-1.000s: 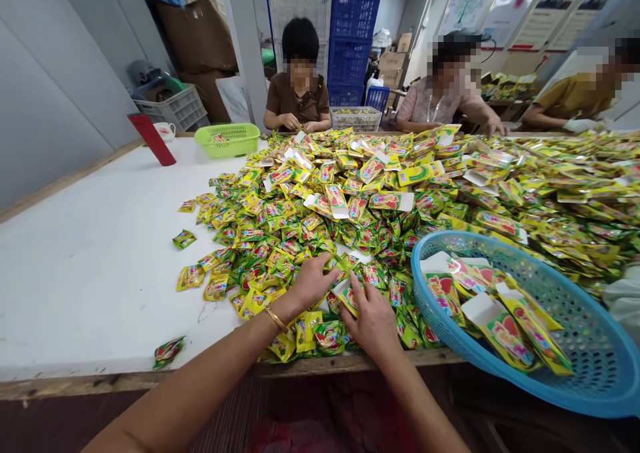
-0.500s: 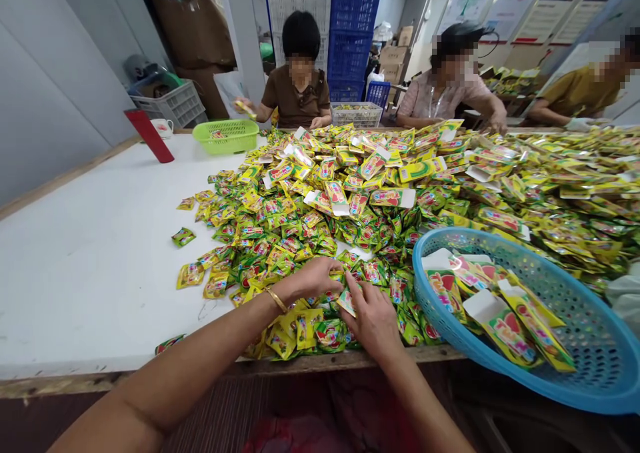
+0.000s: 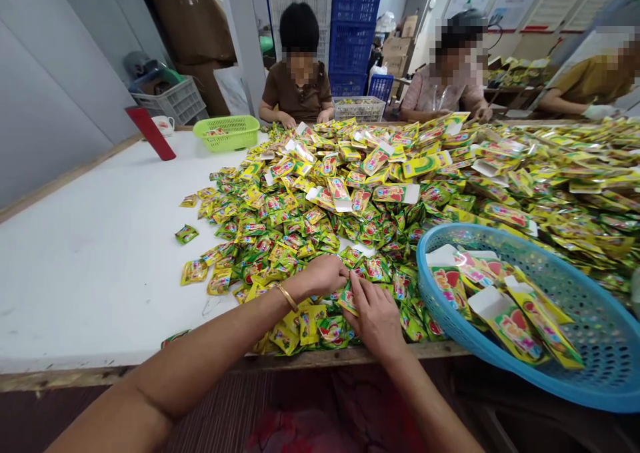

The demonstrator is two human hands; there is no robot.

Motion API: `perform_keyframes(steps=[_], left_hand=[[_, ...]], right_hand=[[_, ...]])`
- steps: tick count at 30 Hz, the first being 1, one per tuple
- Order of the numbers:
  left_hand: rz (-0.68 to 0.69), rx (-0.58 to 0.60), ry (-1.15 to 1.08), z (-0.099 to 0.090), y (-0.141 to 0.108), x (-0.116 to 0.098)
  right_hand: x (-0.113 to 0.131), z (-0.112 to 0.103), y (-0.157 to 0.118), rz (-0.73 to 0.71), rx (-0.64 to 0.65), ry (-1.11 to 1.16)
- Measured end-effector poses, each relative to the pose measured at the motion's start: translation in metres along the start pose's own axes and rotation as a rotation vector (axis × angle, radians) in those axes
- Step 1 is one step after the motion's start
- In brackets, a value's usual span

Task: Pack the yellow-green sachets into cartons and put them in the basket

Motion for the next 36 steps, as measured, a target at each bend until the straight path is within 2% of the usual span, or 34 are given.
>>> perform_keyframes(steps=[2, 5, 8, 11, 13, 17, 20, 23, 26, 30, 32, 36], left_hand=[[-0.105, -0.136, -0.070, 0.005, -0.001, 0.001], [-0.197, -0.263, -0.144, 0.012, -0.005, 0.004], [-0.193, -0.325, -0.129, 0.014, -0.008, 0.003], [-0.171, -0.377, -0.262, 0.014, -0.011, 0.000], [-0.167, -0.369, -0.385, 0.014, -0.013, 0.002], [-0.118, -0.177, -0.552, 0.010, -0.020, 0.012], [-0.118, -0.132, -0.515, 0.002, -0.024, 0.014], [-0.067, -0.109, -0.379, -0.003, -0.023, 0.007], [-0.046, -0.152, -0.307, -0.002, -0.019, -0.002], [-0.187, -0.314, -0.505, 0.003, -0.021, 0.002], [-0.205, -0.356, -0.543, 0.005, -0.024, 0.006], [-0.223, -0.413, -0.431, 0.011, -0.024, 0.006]], right_hand=[[0.000, 0.000, 0.000, 0.012, -0.007, -0.004], [0.000, 0.001, 0.000, -0.011, 0.011, -0.001], [0.000, 0.001, 0.000, -0.021, 0.001, 0.011], [-0.002, 0.001, 0.000, 0.023, -0.034, 0.033], [-0.003, 0.001, 0.001, 0.053, -0.039, 0.052], [-0.004, 0.002, 0.003, 0.061, -0.037, 0.077], [-0.002, 0.001, 0.004, 0.035, -0.038, 0.083], [-0.001, 0.001, 0.003, -0.004, -0.029, 0.090], [-0.002, 0.001, 0.002, 0.003, -0.030, 0.096], [-0.004, 0.001, 0.002, 0.065, -0.059, 0.101], [-0.003, 0.001, 0.002, 0.055, -0.052, 0.097], [-0.002, 0.001, 0.002, 0.015, -0.027, 0.082]])
Point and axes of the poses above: each hand's wrist, its own y-axis towards the middle knuckle, its own z-axis out of the palm, x = y × z, the point moved 2 cm from there along y, towards the middle knuckle, and after that the axes turned 4 degrees about -x, right-handed, at the moved point
